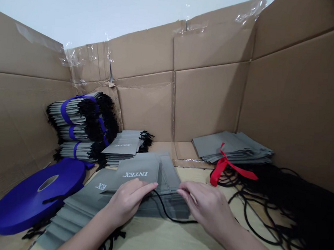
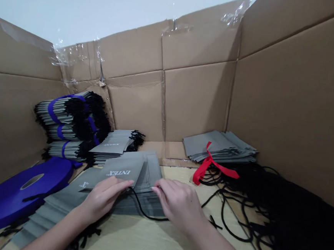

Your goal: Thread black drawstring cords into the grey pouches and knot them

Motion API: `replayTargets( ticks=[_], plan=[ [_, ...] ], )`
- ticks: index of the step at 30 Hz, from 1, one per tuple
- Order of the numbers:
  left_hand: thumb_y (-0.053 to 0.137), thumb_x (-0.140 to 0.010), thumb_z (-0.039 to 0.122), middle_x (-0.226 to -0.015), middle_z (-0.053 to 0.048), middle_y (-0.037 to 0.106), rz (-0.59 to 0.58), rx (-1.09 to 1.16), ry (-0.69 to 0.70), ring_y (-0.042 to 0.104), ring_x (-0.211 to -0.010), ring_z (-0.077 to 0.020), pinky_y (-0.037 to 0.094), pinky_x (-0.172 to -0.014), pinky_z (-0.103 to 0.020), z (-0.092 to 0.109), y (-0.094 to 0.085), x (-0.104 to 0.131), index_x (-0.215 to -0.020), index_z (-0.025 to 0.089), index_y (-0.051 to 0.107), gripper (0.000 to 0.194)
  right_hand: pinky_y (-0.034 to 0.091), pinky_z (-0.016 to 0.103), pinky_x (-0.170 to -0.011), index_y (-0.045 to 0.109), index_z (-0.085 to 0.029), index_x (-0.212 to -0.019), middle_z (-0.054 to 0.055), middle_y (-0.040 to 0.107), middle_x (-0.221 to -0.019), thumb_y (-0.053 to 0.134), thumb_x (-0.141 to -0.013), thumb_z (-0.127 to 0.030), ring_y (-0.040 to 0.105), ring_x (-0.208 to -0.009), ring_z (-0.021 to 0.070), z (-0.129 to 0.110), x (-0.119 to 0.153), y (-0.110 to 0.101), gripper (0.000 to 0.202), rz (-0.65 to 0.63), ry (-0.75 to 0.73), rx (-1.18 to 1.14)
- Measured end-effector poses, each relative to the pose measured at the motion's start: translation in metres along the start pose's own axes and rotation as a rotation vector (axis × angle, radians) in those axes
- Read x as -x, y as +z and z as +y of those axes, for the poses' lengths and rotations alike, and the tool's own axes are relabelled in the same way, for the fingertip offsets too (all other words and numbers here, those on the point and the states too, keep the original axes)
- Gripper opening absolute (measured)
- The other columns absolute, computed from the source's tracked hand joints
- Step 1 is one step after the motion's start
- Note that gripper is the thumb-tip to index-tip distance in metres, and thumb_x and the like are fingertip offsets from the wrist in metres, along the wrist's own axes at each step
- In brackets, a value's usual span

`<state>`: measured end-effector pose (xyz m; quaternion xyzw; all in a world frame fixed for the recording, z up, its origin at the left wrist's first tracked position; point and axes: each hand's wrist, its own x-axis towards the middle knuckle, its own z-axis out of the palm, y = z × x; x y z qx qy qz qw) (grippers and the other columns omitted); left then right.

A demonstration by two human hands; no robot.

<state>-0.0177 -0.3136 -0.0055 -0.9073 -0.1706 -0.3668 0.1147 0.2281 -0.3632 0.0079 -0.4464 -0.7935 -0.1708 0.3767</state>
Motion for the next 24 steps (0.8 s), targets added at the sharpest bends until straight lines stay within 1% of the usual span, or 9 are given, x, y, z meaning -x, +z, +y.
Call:
replayTargets(
  ticks=[5, 9, 11, 14, 16, 18, 19, 21, 24],
  plan=[
    [0.036, -0.09, 0.009, -0.069, -0.004, 0.057, 0.002, -0.022, 0.052, 0.049, -0.062, -0.0145, 0.041, -0.056, -0.026, 0.018, 0.006, -0.004, -0.121, 0.013, 0.049, 0.033, 0.032, 0.024, -0.048, 0.051, -0.02, -0.073, -0.001, 0.06, -0.059, 0.037, -0.092, -0.021, 0.057, -0.051, 0.0135, -0.025, 0.009, 0.014, 0.024, -0.082, -0.005, -0.023],
    [0.038, -0.089, 0.007, -0.07, -0.005, 0.06, 0.058, -0.002, 0.05, 0.049, -0.06, -0.0143, 0.04, -0.056, -0.026, 0.027, 0.007, -0.006, -0.119, 0.013, 0.049, 0.032, 0.033, 0.025, -0.05, 0.051, -0.02, -0.076, -0.001, 0.06, -0.061, 0.036, -0.093, -0.022, 0.057, -0.053, 0.0143, -0.036, 0.011, 0.017, 0.023, -0.103, -0.015, -0.055],
    [0.041, -0.089, 0.009, -0.078, -0.006, 0.064, 0.077, 0.021, 0.041, 0.053, -0.066, -0.0148, 0.042, -0.06, -0.026, 0.023, 0.001, -0.008, -0.119, 0.013, 0.049, 0.031, 0.036, 0.023, -0.053, 0.053, -0.021, -0.08, -0.001, 0.063, -0.067, 0.038, -0.092, -0.023, 0.059, -0.057, 0.0138, -0.033, 0.01, 0.015, 0.019, -0.122, 0.019, -0.133],
    [0.047, -0.088, 0.019, -0.09, -0.01, 0.066, 0.064, -0.04, 0.003, 0.057, -0.08, -0.0187, 0.044, -0.07, -0.03, 0.006, -0.02, -0.011, -0.113, 0.015, 0.056, 0.026, 0.038, 0.022, -0.054, 0.054, -0.021, -0.086, -0.002, 0.063, -0.069, 0.04, -0.092, -0.024, 0.058, -0.057, 0.0123, -0.021, 0.007, 0.01, 0.015, -0.115, 0.119, -0.237],
    [0.047, -0.088, 0.024, -0.096, -0.011, 0.066, 0.089, -0.141, -0.111, 0.056, -0.09, -0.0231, 0.041, -0.078, -0.037, -0.012, -0.036, -0.011, -0.108, 0.017, 0.06, 0.025, 0.037, 0.022, -0.052, 0.055, -0.021, -0.084, -0.003, 0.058, -0.062, 0.04, -0.091, -0.028, 0.053, -0.051, 0.0117, -0.01, 0.005, 0.008, 0.018, -0.07, 0.23, -0.262],
    [0.053, -0.084, 0.029, -0.1, -0.009, 0.066, 0.137, -0.149, -0.313, 0.053, -0.099, -0.0261, 0.038, -0.086, -0.041, -0.031, -0.047, -0.009, -0.106, 0.02, 0.063, 0.026, 0.034, 0.022, -0.048, 0.057, -0.021, -0.082, -0.004, 0.053, -0.055, 0.041, -0.09, -0.032, 0.047, -0.046, 0.0116, 0.003, 0.004, 0.008, 0.021, -0.011, 0.342, -0.282],
    [0.056, -0.081, 0.031, -0.097, -0.008, 0.066, 0.194, -0.099, -0.418, 0.053, -0.098, -0.0256, 0.039, -0.087, -0.04, -0.038, -0.048, -0.008, -0.101, 0.021, 0.065, 0.024, 0.033, 0.022, -0.046, 0.057, -0.021, -0.081, -0.004, 0.052, -0.054, 0.042, -0.09, -0.034, 0.045, -0.045, 0.0117, 0.008, 0.003, 0.008, 0.022, 0.014, 0.383, -0.295],
    [0.058, -0.078, 0.034, -0.09, -0.007, 0.068, 0.305, 0.116, -0.627, 0.058, -0.089, -0.0232, 0.043, -0.079, -0.033, -0.047, -0.045, -0.006, -0.085, 0.018, 0.066, 0.019, 0.033, 0.022, -0.045, 0.059, -0.021, -0.079, -0.003, 0.053, -0.055, 0.044, -0.088, -0.037, 0.045, -0.045, 0.012, 0.018, 0.003, 0.01, 0.023, 0.041, 0.426, -0.322],
    [0.062, -0.072, 0.036, -0.077, -0.005, 0.068, 0.379, 0.453, -0.833, 0.06, -0.073, -0.0189, 0.044, -0.065, -0.025, -0.048, -0.032, -0.007, -0.069, 0.016, 0.064, 0.021, 0.038, 0.023, -0.049, 0.061, -0.02, -0.077, -0.001, 0.06, -0.062, 0.047, -0.086, -0.036, 0.053, -0.053, 0.014, 0.025, 0.001, 0.012, 0.023, 0.051, 0.422, -0.358]
  ],
)
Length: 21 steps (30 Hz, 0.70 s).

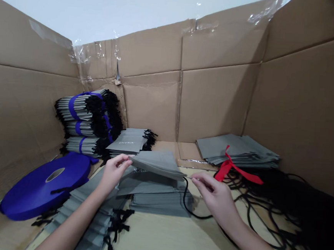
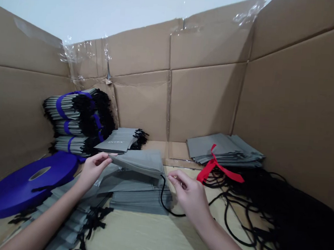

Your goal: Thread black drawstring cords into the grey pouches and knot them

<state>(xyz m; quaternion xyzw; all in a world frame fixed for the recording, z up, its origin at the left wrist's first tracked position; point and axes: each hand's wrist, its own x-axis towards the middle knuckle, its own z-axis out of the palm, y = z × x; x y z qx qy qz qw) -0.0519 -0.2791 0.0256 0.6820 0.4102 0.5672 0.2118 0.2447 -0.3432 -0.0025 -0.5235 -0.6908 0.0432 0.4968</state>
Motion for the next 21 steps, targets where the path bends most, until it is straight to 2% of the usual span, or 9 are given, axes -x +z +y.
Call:
replayTargets(
  ticks=[3, 6, 10, 14, 18, 21],
  plan=[
    [0.072, -0.06, 0.036, -0.062, 0.0, 0.062, 0.059, 0.214, -0.164, 0.054, -0.061, -0.0137, 0.041, -0.057, -0.021, -0.001, 0.009, 0.002, -0.065, 0.014, 0.064, 0.023, 0.042, 0.023, -0.052, 0.063, -0.02, -0.076, 0.001, 0.065, -0.066, 0.049, -0.085, -0.032, 0.059, -0.06, 0.0154, 0.002, -0.003, -0.003, 0.021, 0.001, -0.045, -0.011],
    [0.076, -0.055, 0.036, -0.059, 0.001, 0.061, 0.086, 0.339, -0.268, 0.051, -0.057, -0.011, 0.04, -0.056, -0.02, -0.004, 0.009, 0.002, -0.066, 0.013, 0.066, 0.027, 0.044, 0.022, -0.055, 0.065, -0.02, -0.076, 0.001, 0.068, -0.069, 0.05, -0.084, -0.026, 0.061, -0.06, 0.0146, 0.005, -0.008, -0.011, 0.018, 0.003, -0.151, 0.03],
    [0.076, -0.056, 0.039, -0.062, -0.001, 0.062, 0.031, 0.383, -0.327, 0.052, -0.056, -0.0106, 0.041, -0.055, -0.02, -0.007, 0.007, 0.001, -0.069, 0.013, 0.067, 0.031, 0.048, 0.022, -0.061, 0.066, -0.019, -0.076, 0.002, 0.071, -0.074, 0.051, -0.083, -0.019, 0.065, -0.067, 0.0144, 0.01, -0.013, -0.022, 0.016, -0.001, -0.337, 0.113],
    [0.077, -0.057, 0.039, -0.064, -0.001, 0.063, -0.018, 0.401, -0.36, 0.05, -0.054, -0.0094, 0.038, -0.05, -0.017, -0.006, 0.007, 0.002, -0.072, 0.012, 0.068, 0.032, 0.048, 0.021, -0.059, 0.066, -0.019, -0.078, 0.003, 0.072, -0.075, 0.046, -0.085, -0.013, 0.066, -0.066, 0.014, 0.009, -0.013, -0.026, 0.022, -0.059, -0.474, 0.185],
    [0.077, -0.058, 0.038, -0.058, 0.001, 0.059, -0.052, 0.392, -0.373, 0.044, -0.048, -0.0068, 0.028, -0.043, -0.016, -0.006, 0.006, 0.002, -0.074, 0.011, 0.069, 0.032, 0.048, 0.023, -0.055, 0.066, -0.019, -0.08, 0.004, 0.072, -0.072, 0.042, -0.085, -0.01, 0.066, -0.063, 0.0145, 0.0, -0.01, -0.025, 0.027, -0.12, -0.533, 0.216],
    [0.077, -0.058, 0.038, -0.06, 0.0, 0.059, -0.078, 0.41, -0.383, 0.045, -0.049, -0.0075, 0.029, -0.044, -0.016, -0.006, 0.006, 0.002, -0.072, 0.011, 0.068, 0.032, 0.048, 0.022, -0.054, 0.066, -0.019, -0.081, 0.003, 0.072, -0.072, 0.041, -0.083, -0.008, 0.066, -0.062, 0.0142, -0.005, -0.008, -0.023, 0.028, -0.125, -0.537, 0.17]
  ],
)
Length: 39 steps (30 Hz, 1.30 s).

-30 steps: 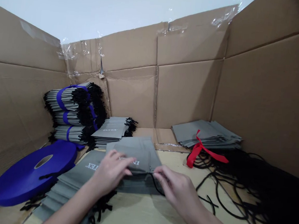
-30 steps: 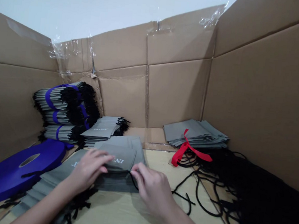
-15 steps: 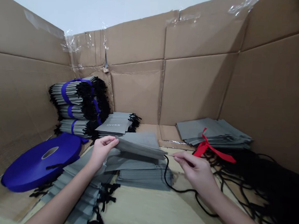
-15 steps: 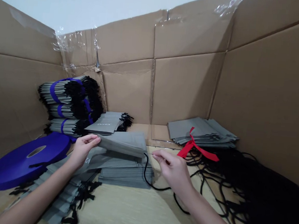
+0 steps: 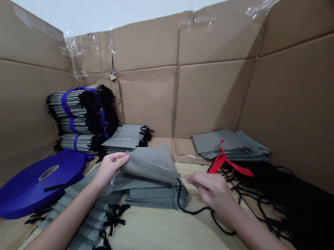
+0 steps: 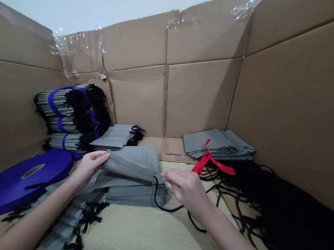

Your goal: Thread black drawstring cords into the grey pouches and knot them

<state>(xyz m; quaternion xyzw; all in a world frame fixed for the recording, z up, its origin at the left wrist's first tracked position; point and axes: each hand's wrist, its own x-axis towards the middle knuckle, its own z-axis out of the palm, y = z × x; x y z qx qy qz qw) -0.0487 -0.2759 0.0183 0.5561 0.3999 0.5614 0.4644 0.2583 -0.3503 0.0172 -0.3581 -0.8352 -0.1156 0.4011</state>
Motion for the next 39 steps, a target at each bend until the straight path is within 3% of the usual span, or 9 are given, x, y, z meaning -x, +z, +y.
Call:
replayTargets(
  ticks=[8, 13, 15, 23, 32, 39],
  plan=[
    [0.078, -0.056, 0.037, -0.058, 0.002, 0.056, 0.007, -0.036, -0.011, 0.045, -0.05, -0.0081, 0.03, -0.046, -0.017, 0.004, 0.001, 0.004, -0.068, 0.011, 0.064, 0.032, 0.047, 0.02, -0.056, 0.062, -0.019, -0.075, 0.004, 0.071, -0.071, 0.038, -0.083, -0.005, 0.066, -0.063, 0.0129, -0.006, 0.001, 0.003, 0.028, -0.054, 0.026, -0.074],
    [0.075, -0.061, 0.039, -0.054, 0.003, 0.049, -0.118, 0.038, -0.046, 0.04, -0.049, -0.0066, 0.029, -0.047, -0.017, 0.007, 0.007, 0.009, -0.057, 0.012, 0.057, 0.033, 0.046, 0.022, -0.056, 0.062, -0.019, -0.076, 0.003, 0.07, -0.069, 0.046, -0.085, -0.015, 0.065, -0.061, 0.0138, -0.003, 0.0, 0.005, 0.019, -0.026, 0.106, -0.065],
    [0.075, -0.061, 0.037, -0.053, 0.004, 0.047, -0.115, 0.088, -0.046, 0.038, -0.049, -0.0059, 0.028, -0.046, -0.016, 0.007, 0.007, 0.009, -0.057, 0.012, 0.056, 0.032, 0.046, 0.022, -0.057, 0.063, -0.02, -0.077, 0.003, 0.07, -0.071, 0.048, -0.086, -0.017, 0.065, -0.062, 0.0142, 0.002, 0.0, 0.004, 0.018, -0.023, 0.146, -0.057],
    [0.077, -0.059, 0.035, -0.064, 0.0, 0.061, -0.099, 0.224, -0.167, 0.052, -0.056, -0.0086, 0.039, -0.054, -0.017, 0.007, -0.001, 0.002, -0.067, 0.013, 0.066, 0.026, 0.047, 0.028, -0.059, 0.063, -0.023, -0.073, 0.004, 0.07, -0.07, 0.043, -0.086, -0.016, 0.064, -0.065, 0.0175, 0.02, 0.001, -0.015, 0.025, 0.023, 0.071, 0.037],
    [0.08, -0.056, 0.032, -0.06, 0.0, 0.059, -0.082, 0.206, -0.165, 0.05, -0.054, -0.0076, 0.037, -0.051, -0.017, 0.011, 0.003, 0.006, -0.064, 0.011, 0.067, 0.026, 0.046, 0.025, -0.055, 0.063, -0.021, -0.075, 0.003, 0.069, -0.067, 0.041, -0.085, -0.009, 0.064, -0.061, 0.015, 0.004, -0.003, -0.008, 0.026, 0.006, -0.057, -0.004],
    [0.078, -0.058, 0.036, -0.059, 0.0, 0.058, -0.108, 0.101, -0.136, 0.048, -0.053, -0.0083, 0.035, -0.05, -0.018, 0.008, 0.002, 0.008, -0.061, 0.011, 0.065, 0.028, 0.041, 0.022, -0.05, 0.059, -0.021, -0.074, 0.0, 0.067, -0.062, 0.044, -0.086, -0.018, 0.061, -0.053, 0.0125, -0.01, -0.004, 0.001, 0.02, -0.006, 0.074, 0.047]
  ],
)
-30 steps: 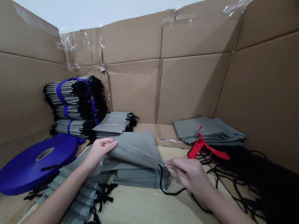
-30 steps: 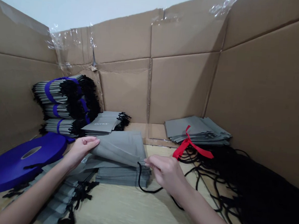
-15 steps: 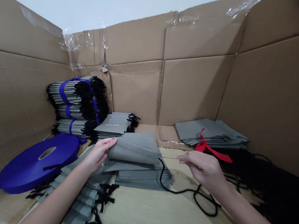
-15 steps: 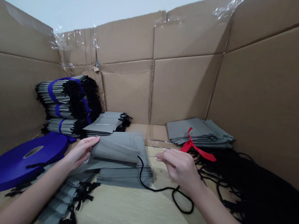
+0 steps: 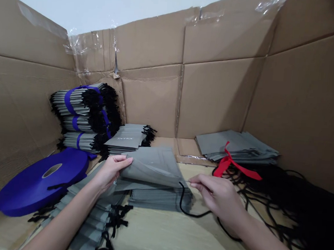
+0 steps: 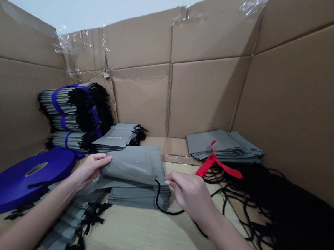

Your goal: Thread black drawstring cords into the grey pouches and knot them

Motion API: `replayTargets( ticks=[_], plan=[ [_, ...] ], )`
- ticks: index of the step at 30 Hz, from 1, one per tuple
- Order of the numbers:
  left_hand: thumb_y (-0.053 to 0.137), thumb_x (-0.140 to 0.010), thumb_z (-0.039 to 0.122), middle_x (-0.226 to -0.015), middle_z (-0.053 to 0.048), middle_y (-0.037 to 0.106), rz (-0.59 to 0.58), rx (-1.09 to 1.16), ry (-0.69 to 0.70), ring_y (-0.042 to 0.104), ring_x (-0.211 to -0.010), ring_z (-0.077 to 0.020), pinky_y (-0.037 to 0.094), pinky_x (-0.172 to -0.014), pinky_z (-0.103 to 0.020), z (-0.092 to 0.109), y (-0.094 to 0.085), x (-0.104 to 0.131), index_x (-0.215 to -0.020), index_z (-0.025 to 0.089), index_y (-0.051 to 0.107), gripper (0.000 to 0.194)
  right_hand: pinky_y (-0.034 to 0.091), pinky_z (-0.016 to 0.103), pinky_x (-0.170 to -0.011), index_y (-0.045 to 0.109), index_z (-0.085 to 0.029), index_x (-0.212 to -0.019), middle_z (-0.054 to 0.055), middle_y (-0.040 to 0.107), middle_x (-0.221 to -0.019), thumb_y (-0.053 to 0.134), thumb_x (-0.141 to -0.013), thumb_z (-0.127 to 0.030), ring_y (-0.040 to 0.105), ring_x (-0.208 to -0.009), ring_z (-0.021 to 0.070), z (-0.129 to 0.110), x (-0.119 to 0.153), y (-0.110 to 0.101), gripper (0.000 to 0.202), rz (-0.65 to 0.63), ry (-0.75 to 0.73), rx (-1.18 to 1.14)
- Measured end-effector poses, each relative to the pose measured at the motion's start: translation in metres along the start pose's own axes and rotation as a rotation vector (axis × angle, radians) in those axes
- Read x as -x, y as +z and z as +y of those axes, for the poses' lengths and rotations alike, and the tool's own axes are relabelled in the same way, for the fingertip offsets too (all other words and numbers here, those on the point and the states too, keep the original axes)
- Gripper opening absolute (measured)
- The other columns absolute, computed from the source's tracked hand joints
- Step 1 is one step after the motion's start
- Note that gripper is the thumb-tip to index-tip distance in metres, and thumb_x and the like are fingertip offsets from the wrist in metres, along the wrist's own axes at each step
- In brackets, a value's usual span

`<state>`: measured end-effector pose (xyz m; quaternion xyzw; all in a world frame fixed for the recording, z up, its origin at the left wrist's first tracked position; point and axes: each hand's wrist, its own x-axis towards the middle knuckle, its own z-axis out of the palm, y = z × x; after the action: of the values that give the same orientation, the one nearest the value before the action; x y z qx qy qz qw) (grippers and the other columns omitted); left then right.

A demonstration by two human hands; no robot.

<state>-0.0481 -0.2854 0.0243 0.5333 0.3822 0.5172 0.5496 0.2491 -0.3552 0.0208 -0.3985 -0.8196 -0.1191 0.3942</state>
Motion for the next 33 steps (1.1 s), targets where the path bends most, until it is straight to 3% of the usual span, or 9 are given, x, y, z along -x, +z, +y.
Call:
replayTargets(
  ticks=[7, 12, 15, 18, 23, 29, 33],
  plan=[
    [0.079, -0.057, 0.034, -0.06, 0.001, 0.06, -0.038, 0.07, -0.034, 0.052, -0.054, -0.0086, 0.039, -0.053, -0.018, -0.009, 0.015, 0.006, -0.062, 0.012, 0.06, 0.03, 0.034, 0.022, -0.044, 0.055, -0.021, -0.071, -0.002, 0.058, -0.053, 0.043, -0.087, -0.026, 0.052, -0.044, 0.0119, -0.008, 0.001, 0.005, 0.021, -0.037, 0.193, -0.029],
    [0.078, -0.058, 0.037, -0.06, -0.001, 0.061, -0.064, 0.005, -0.029, 0.053, -0.053, -0.0106, 0.039, -0.051, -0.02, -0.006, 0.013, 0.007, -0.063, 0.011, 0.062, 0.031, 0.036, 0.023, -0.045, 0.058, -0.022, -0.094, -0.005, 0.055, -0.052, 0.051, -0.083, -0.037, 0.051, -0.045, 0.0135, -0.008, -0.005, 0.009, 0.02, -0.14, 0.41, -0.167],
    [0.078, -0.058, 0.037, -0.06, -0.001, 0.06, -0.044, 0.008, -0.009, 0.052, -0.052, -0.0098, 0.038, -0.05, -0.019, -0.005, 0.009, 0.005, -0.063, 0.011, 0.064, 0.03, 0.037, 0.023, -0.045, 0.061, -0.021, -0.082, -0.004, 0.053, -0.051, 0.052, -0.081, -0.038, 0.051, -0.046, 0.0138, -0.01, -0.009, 0.01, 0.019, -0.182, 0.502, -0.354],
    [0.079, -0.058, 0.036, -0.062, -0.002, 0.062, -0.098, 0.097, -0.033, 0.054, -0.056, -0.0098, 0.041, -0.054, -0.018, -0.001, 0.007, 0.003, -0.067, 0.011, 0.067, 0.029, 0.037, 0.023, -0.045, 0.06, -0.019, -0.074, -0.003, 0.052, -0.049, 0.052, -0.079, -0.039, 0.052, -0.048, 0.0141, -0.015, -0.013, 0.007, 0.021, -0.193, 0.584, -0.487],
    [0.078, -0.06, 0.036, -0.067, -0.005, 0.066, -0.109, 0.237, -0.1, 0.059, -0.062, -0.0132, 0.047, -0.063, -0.022, 0.004, 0.005, 0.004, -0.084, 0.011, 0.072, 0.035, 0.037, 0.023, -0.046, 0.053, -0.019, -0.065, -0.002, 0.051, -0.05, 0.052, -0.077, -0.042, 0.051, -0.048, 0.0132, -0.017, -0.015, 0.009, 0.026, -0.201, 0.63, -0.565],
    [0.079, -0.057, 0.035, -0.065, -0.004, 0.065, -0.031, 0.199, -0.08, 0.056, -0.057, -0.0103, 0.044, -0.056, -0.019, 0.002, 0.001, 0.002, -0.082, 0.01, 0.072, 0.035, 0.035, 0.023, -0.047, 0.05, -0.02, -0.062, -0.002, 0.053, -0.052, 0.048, -0.079, -0.044, 0.047, -0.049, 0.0123, -0.018, -0.014, 0.014, 0.029, -0.257, 0.665, -0.515],
    [0.08, -0.054, 0.036, -0.054, 0.001, 0.055, 0.035, 0.181, -0.068, 0.047, -0.046, -0.0054, 0.039, -0.048, -0.016, 0.001, -0.003, -0.003, -0.079, 0.009, 0.071, 0.038, 0.033, 0.023, -0.047, 0.049, -0.02, -0.063, -0.002, 0.051, -0.053, 0.049, -0.077, -0.041, 0.044, -0.05, 0.0118, -0.025, -0.014, 0.012, 0.026, -0.262, 0.682, -0.535]
  ],
)
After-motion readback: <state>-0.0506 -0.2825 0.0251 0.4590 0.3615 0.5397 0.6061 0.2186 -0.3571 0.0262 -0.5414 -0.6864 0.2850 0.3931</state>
